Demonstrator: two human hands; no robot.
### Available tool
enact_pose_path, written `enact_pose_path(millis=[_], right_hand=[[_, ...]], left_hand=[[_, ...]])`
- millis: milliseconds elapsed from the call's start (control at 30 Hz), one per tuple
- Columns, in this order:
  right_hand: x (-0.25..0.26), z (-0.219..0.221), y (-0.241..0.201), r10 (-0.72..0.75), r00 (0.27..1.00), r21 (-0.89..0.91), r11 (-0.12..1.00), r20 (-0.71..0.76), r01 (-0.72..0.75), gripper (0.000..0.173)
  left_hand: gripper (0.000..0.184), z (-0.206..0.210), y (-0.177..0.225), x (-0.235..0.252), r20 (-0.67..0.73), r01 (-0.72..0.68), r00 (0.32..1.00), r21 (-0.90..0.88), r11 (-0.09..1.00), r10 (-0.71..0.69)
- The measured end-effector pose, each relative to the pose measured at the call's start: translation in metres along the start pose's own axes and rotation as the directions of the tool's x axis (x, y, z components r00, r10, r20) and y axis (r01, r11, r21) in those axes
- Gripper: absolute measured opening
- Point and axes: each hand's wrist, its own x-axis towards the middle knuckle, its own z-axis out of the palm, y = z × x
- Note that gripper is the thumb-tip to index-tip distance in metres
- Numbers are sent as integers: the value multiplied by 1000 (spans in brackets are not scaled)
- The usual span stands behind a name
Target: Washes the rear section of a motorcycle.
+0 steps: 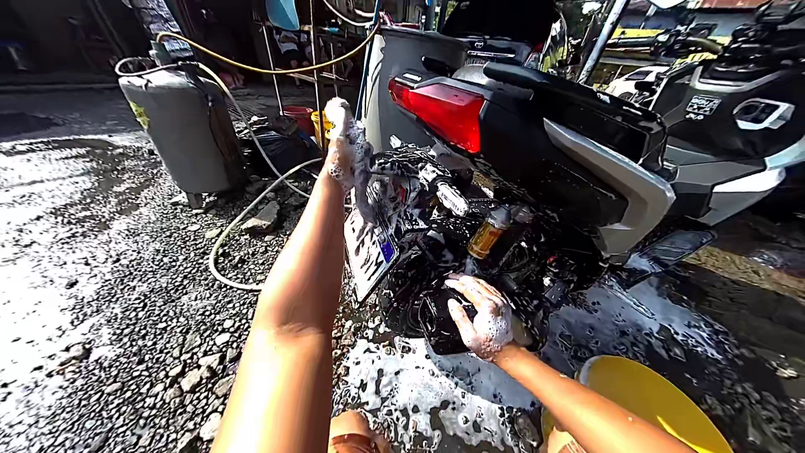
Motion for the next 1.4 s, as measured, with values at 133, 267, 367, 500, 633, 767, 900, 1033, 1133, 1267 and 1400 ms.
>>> enact_pose_path(millis=[133,267,367,500,633,767,900,1033,1133,1267,1400], right_hand=[[0,0,4,-18,1000,31,999,14,17,43],[-3,-1,2,-16,1000,30,999,9,15,42],[-2,-2,1,-14,1000,43,999,18,13,42],[0,-2,1,-21,1000,27,999,16,21,43],[-2,-3,0,-10,1000,19,1000,27,9,42],[-1,-5,-4,43,996,4,999,82,-43,45],[-1,-4,-6,31,997,17,999,66,-32,44],[-1,-8,-7,47,993,-22,999,107,-45,44],[-1,-8,-9,71,992,-35,997,106,-67,46],[0,-11,-12,84,984,-57,995,155,-76,49],[0,-6,-6,17,996,-25,1000,91,-15,44]], left_hand=[[30,26,-5,30,395,203,856,337,919,-334],[27,-9,-20,24,247,198,907,466,863,-341],[23,-26,-8,25,61,204,957,549,811,-282],[22,10,25,24,-54,146,989,234,961,-137],[49,63,36,18,34,157,985,248,956,-170],[55,126,53,-39,-166,237,960,53,970,-225],[69,152,27,-98,-39,153,986,-135,979,-160],[67,146,23,-56,-164,-103,983,-113,988,84],[65,140,11,-25,-290,-99,947,151,984,140],[37,126,-2,-74,-201,-29,978,129,991,54],[31,91,-10,-105,-105,-129,984,133,983,143]])
